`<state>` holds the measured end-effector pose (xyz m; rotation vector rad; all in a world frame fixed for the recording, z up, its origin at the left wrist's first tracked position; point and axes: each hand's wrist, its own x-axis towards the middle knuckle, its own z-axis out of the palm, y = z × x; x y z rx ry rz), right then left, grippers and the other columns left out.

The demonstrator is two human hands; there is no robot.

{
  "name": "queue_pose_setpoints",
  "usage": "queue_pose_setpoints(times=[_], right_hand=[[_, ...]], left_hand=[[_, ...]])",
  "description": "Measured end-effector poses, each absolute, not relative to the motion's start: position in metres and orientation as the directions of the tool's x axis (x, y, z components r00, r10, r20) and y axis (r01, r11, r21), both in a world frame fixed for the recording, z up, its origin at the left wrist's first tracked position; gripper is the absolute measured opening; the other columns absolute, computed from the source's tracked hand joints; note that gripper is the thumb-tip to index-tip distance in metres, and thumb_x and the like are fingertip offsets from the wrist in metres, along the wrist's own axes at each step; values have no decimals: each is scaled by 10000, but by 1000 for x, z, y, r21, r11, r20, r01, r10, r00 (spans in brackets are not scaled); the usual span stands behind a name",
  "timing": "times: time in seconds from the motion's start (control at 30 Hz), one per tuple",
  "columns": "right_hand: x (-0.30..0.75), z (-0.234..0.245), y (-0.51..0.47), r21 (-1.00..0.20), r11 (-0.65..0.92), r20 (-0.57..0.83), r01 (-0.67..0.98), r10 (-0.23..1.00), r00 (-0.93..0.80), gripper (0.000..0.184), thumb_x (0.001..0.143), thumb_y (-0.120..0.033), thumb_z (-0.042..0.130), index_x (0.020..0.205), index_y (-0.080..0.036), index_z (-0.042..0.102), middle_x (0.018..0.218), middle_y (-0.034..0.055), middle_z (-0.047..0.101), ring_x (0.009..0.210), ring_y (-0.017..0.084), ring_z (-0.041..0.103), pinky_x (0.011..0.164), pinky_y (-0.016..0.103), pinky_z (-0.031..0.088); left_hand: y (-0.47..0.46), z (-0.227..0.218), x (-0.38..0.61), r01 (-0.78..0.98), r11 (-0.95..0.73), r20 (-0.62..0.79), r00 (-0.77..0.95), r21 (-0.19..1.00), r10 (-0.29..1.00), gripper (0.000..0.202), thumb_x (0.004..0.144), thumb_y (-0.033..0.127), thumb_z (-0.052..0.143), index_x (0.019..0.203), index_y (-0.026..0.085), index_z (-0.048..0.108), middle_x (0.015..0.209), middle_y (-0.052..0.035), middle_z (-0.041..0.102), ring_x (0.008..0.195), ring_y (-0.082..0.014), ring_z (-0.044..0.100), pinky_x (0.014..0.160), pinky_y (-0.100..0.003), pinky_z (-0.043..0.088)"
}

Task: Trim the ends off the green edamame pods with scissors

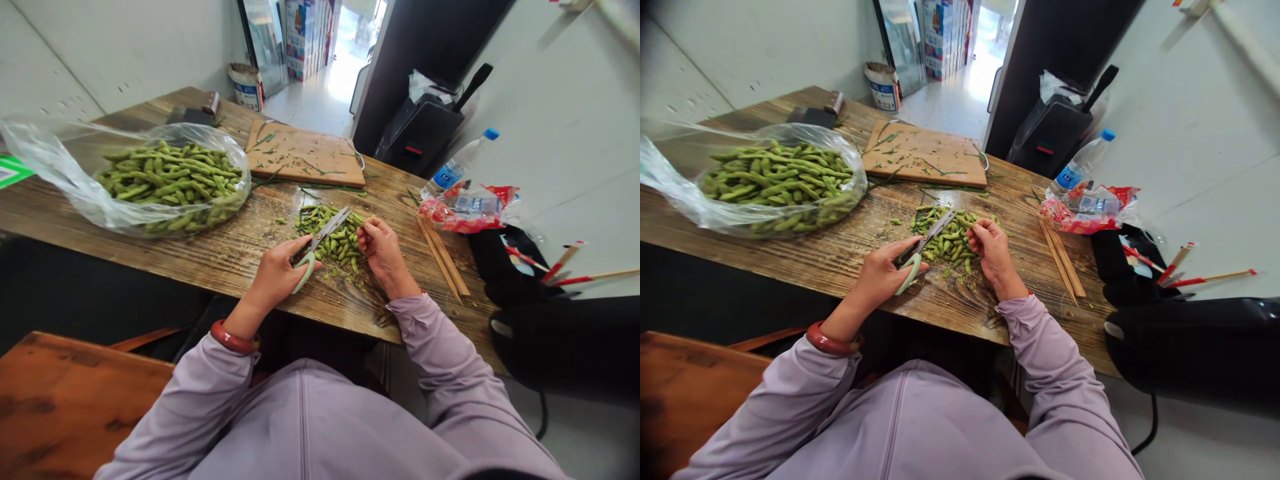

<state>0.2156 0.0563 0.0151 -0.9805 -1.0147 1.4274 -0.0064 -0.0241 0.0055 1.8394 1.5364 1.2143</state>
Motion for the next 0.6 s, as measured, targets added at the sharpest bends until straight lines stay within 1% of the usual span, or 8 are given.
queue_pose_setpoints(times=[0.2,0.33,0.43,0.53,0.6], right_hand=[[216,14,55,-957,-28,1,-289,995,-100,283,744,-393,751,954,-230,652,713,-46,673,560,74,557,483,183,408],[215,12,54,-950,-21,9,-312,996,-94,298,724,-410,789,942,-229,698,707,-42,690,565,71,561,499,178,418],[214,11,52,-975,15,46,-221,990,-133,314,723,-459,801,922,-229,721,697,-36,694,584,85,576,537,201,456],[214,9,50,-994,68,85,-88,974,-211,336,743,-509,794,919,-228,737,692,-27,697,620,111,612,594,243,506],[215,9,50,-994,105,112,-39,965,-236,345,745,-524,794,917,-229,745,685,-25,697,627,120,622,611,259,516]], left_hand=[[-24,5,-6,543,-290,331,23,788,943,561,782,393,774,1285,153,704,1225,-127,757,1074,-252,711,986,-359,548],[-24,6,-6,549,-299,313,72,780,947,574,779,391,780,1302,169,693,1173,-112,762,1008,-242,712,929,-353,562],[-25,7,-7,551,-302,304,91,778,948,584,785,400,775,1313,165,685,1148,-111,759,975,-239,710,910,-356,564],[-25,6,-7,548,-309,308,97,778,947,598,791,420,768,1322,161,677,1141,-112,754,979,-243,706,908,-359,561],[-25,6,-7,551,-317,314,104,772,944,593,796,428,762,1323,170,676,1141,-109,751,989,-245,702,911,-362,558]])
